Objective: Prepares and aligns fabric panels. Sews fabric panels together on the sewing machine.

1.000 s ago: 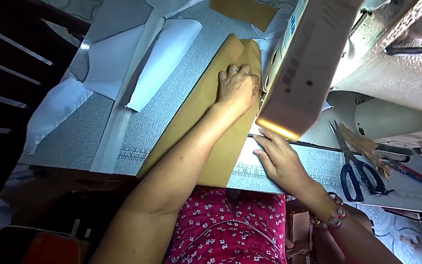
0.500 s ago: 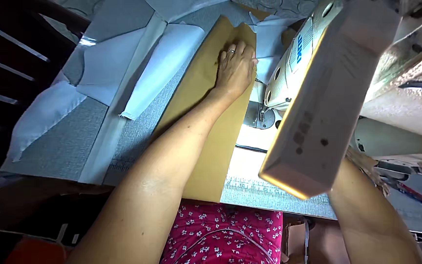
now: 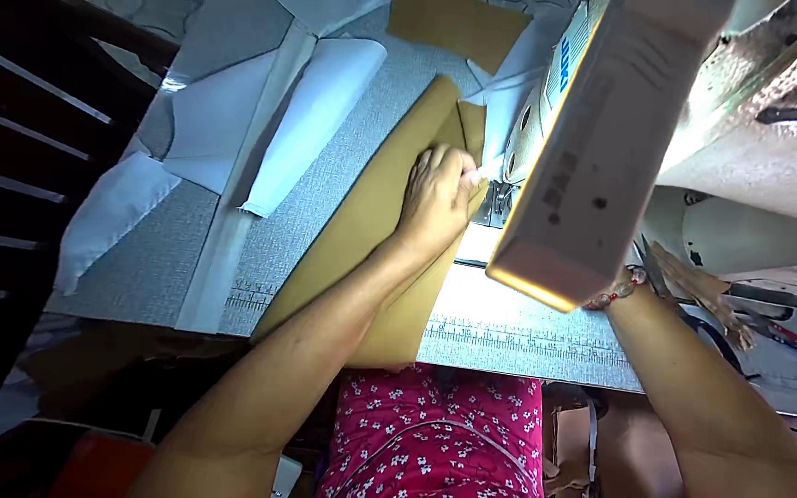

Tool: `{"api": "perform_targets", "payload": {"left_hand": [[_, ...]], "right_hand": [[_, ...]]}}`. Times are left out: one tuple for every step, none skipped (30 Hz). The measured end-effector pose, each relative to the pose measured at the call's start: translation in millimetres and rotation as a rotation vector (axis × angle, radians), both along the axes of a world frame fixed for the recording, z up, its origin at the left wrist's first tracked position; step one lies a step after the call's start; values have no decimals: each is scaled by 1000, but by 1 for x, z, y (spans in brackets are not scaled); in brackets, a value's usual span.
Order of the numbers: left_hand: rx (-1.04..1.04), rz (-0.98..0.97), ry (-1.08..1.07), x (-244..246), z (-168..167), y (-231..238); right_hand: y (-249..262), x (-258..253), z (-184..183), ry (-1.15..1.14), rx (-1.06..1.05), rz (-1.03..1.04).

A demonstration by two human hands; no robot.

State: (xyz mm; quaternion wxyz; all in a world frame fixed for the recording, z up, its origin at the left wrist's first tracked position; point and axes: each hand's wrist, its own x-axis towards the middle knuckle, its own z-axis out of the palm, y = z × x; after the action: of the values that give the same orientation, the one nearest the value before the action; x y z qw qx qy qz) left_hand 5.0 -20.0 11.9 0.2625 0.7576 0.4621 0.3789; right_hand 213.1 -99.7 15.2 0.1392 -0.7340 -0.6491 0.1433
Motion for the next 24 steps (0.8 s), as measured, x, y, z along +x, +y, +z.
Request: {"api": "perform_targets", "payload": {"left_hand": [[65,20,-50,0,-8,-5],[112,44,-97,-1,-14,-6],[124,65,-126,-3,-16,-3],[111,79,-120,-6,-16,2],[86,85,-72,-12,-15,10],[44,86,22,-19,-12,20],[6,95,140,-29,-11,31],[0,120,258,-40,-12,43],[24,158,356,-51,-18,56],[82,211,434,-61,-31,66],[118,259,512,-68,-39,69],[133,290,576,-73,-42,62],[119,285,621,-76,-35,46],[19,218,676,-79,-14,21],[-222,80,765,-81,20,-6],[-143,73,726,-86,16,-30],[-75,58,691,-94,8,-52],[-41,9,680,-105,2,-72],[-42,-59,664,-115,0,-90],[-60,-135,614,-126,0,-106],[-91,-199,563,-136,3,-120],[-129,-240,523,-142,8,-132],[-153,-257,496,-145,15,-141],[-151,-246,474,-143,20,-146]], "right_hand": [[1,-3,0,38,106,11],[0,-6,4,82,130,25],[-2,-7,13,133,102,52],[-4,-5,16,179,119,106],[-8,-1,16,202,156,175],[-12,4,13,193,208,254],[-15,10,7,175,297,330],[-21,17,3,127,359,357],[-36,29,3,51,374,339],[-57,42,6,-31,349,276],[-81,55,11,-115,301,178],[-103,68,16,-176,255,80],[-122,80,19,-211,202,2],[-139,90,19,-216,163,-48],[-151,96,16,-208,156,-70],[-160,100,11,-187,167,-80],[-165,103,6,-165,175,-86],[-167,105,4,-149,170,-80],[-167,106,4,-139,153,-72],[-166,108,4,-138,136,-66],[-164,112,5,-139,121,-64],[-162,115,7,-134,111,-64],[-160,116,10,-129,109,-66],[-158,116,15,-139,123,-62]]}}
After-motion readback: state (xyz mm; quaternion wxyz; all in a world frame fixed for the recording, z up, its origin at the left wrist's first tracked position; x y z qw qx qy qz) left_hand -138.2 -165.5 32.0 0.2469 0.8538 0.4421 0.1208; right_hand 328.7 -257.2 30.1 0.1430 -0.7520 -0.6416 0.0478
